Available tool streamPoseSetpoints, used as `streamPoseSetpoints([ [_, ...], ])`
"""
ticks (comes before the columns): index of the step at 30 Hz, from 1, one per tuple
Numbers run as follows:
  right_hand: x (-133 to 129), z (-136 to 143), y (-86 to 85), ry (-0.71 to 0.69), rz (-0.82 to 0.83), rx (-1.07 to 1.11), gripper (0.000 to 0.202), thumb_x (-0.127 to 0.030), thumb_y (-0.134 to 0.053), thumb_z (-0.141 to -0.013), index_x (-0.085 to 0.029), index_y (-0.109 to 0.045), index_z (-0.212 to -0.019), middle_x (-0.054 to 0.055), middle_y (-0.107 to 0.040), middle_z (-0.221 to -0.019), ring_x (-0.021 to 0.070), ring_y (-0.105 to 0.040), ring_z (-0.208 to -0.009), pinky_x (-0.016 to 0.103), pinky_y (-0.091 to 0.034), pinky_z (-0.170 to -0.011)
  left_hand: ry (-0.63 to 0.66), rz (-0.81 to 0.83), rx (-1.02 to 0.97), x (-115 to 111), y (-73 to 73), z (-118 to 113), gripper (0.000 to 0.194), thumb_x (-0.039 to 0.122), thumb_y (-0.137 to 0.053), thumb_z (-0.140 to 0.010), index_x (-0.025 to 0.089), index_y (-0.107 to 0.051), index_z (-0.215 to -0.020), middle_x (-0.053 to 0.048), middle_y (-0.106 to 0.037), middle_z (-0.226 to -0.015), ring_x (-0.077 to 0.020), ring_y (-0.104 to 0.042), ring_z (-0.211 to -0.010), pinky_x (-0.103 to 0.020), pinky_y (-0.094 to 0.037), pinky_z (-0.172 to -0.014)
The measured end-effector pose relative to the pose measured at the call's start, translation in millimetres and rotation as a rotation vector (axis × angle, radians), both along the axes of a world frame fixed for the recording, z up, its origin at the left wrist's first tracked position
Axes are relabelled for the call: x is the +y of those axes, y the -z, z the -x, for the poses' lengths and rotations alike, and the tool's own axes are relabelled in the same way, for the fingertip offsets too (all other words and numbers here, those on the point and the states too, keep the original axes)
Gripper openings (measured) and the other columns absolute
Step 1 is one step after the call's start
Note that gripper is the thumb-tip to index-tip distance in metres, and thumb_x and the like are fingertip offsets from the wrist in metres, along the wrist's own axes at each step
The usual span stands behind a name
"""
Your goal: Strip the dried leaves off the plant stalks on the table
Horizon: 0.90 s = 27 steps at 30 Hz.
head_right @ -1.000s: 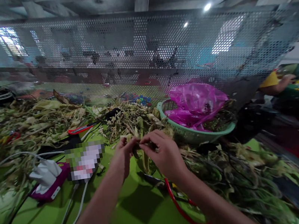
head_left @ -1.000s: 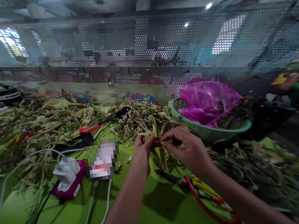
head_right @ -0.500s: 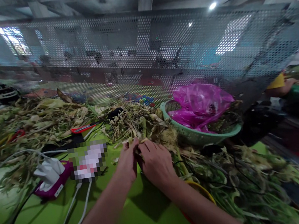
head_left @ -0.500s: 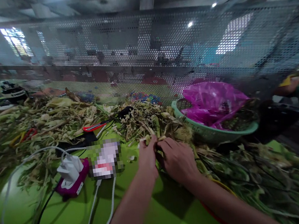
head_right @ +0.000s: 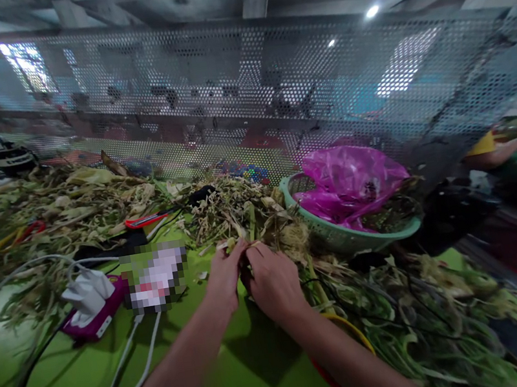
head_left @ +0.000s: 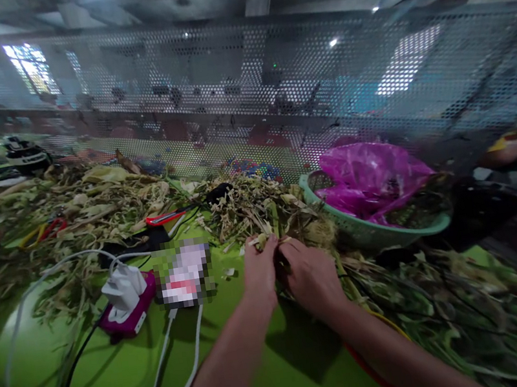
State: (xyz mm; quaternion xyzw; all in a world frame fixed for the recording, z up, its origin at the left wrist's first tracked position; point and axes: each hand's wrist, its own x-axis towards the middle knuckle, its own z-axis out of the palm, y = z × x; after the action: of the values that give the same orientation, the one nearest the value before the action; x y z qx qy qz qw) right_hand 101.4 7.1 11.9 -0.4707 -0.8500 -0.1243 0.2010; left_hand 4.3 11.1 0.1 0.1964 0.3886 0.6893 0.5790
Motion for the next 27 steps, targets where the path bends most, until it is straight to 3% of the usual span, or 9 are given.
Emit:
streamPoseSetpoints([
  [6,-4,-3,-9.8,-0.052,0.219,0.109,0.003,-0.017,-0.053,-0.073,-0.019,-0.055,-0.071,0.001,-0.060,-0.072,0.0147,-0.054,-0.063,0.026,-0.030,-0.057,-0.110,0.010,0.234,3,-7.3,12,0.025,0.032,-0.067,-0.069,0.019,-0.048,-0.080,0.003,-0.058,-0.063,-0.0112,-0.056,-0.060,-0.024,-0.042,-0.062],
  [12,-6,-14,-25.8,-0.161,0.423,0.291,0.007,-0.015,-0.055,-0.071,-0.019,-0.054,-0.066,-0.001,-0.056,-0.065,0.0134,-0.051,-0.059,0.024,-0.035,-0.056,-0.024,-0.083,0.267,3,-10.0,16,0.026,0.034,-0.067,-0.069,0.018,-0.050,-0.081,0.001,-0.060,-0.066,-0.0125,-0.058,-0.061,-0.025,-0.043,-0.064],
  [15,1,-20,-29.0,-0.194,0.389,0.433,0.004,-0.022,-0.056,-0.078,-0.020,-0.058,-0.079,0.001,-0.059,-0.076,0.0144,-0.053,-0.064,0.025,-0.040,-0.059,0.021,-0.098,0.292,3,-10.6,18,0.025,0.036,-0.066,-0.070,0.018,-0.053,-0.078,0.000,-0.062,-0.067,-0.0129,-0.058,-0.061,-0.024,-0.042,-0.061],
  [19,14,-26,-25.3,-0.190,0.272,0.581,0.020,-0.029,-0.056,-0.082,-0.020,-0.059,-0.100,0.007,-0.060,-0.101,0.0173,-0.057,-0.076,0.029,-0.045,-0.067,0.064,-0.101,0.302,4,-9.2,17,0.023,0.037,-0.066,-0.070,0.018,-0.054,-0.076,0.001,-0.060,-0.064,-0.0114,-0.054,-0.057,-0.022,-0.039,-0.055],
  [23,23,-30,-16.9,-0.188,0.388,0.607,0.016,-0.031,-0.055,-0.083,-0.021,-0.062,-0.093,0.004,-0.066,-0.089,0.0192,-0.061,-0.078,0.031,-0.047,-0.071,0.107,-0.111,0.303,2,-8.1,15,0.027,0.039,-0.070,-0.067,0.017,-0.056,-0.076,0.001,-0.059,-0.065,-0.0101,-0.052,-0.059,-0.022,-0.039,-0.058],
  [27,26,-33,-15.4,-0.141,0.367,0.622,0.017,-0.035,-0.058,-0.080,-0.019,-0.063,-0.083,0.003,-0.066,-0.078,0.0186,-0.059,-0.072,0.030,-0.045,-0.069,0.200,-0.065,0.204,3,-6.8,14,0.032,0.041,-0.073,-0.063,0.017,-0.056,-0.077,0.002,-0.055,-0.063,-0.0089,-0.050,-0.056,-0.021,-0.039,-0.056],
])
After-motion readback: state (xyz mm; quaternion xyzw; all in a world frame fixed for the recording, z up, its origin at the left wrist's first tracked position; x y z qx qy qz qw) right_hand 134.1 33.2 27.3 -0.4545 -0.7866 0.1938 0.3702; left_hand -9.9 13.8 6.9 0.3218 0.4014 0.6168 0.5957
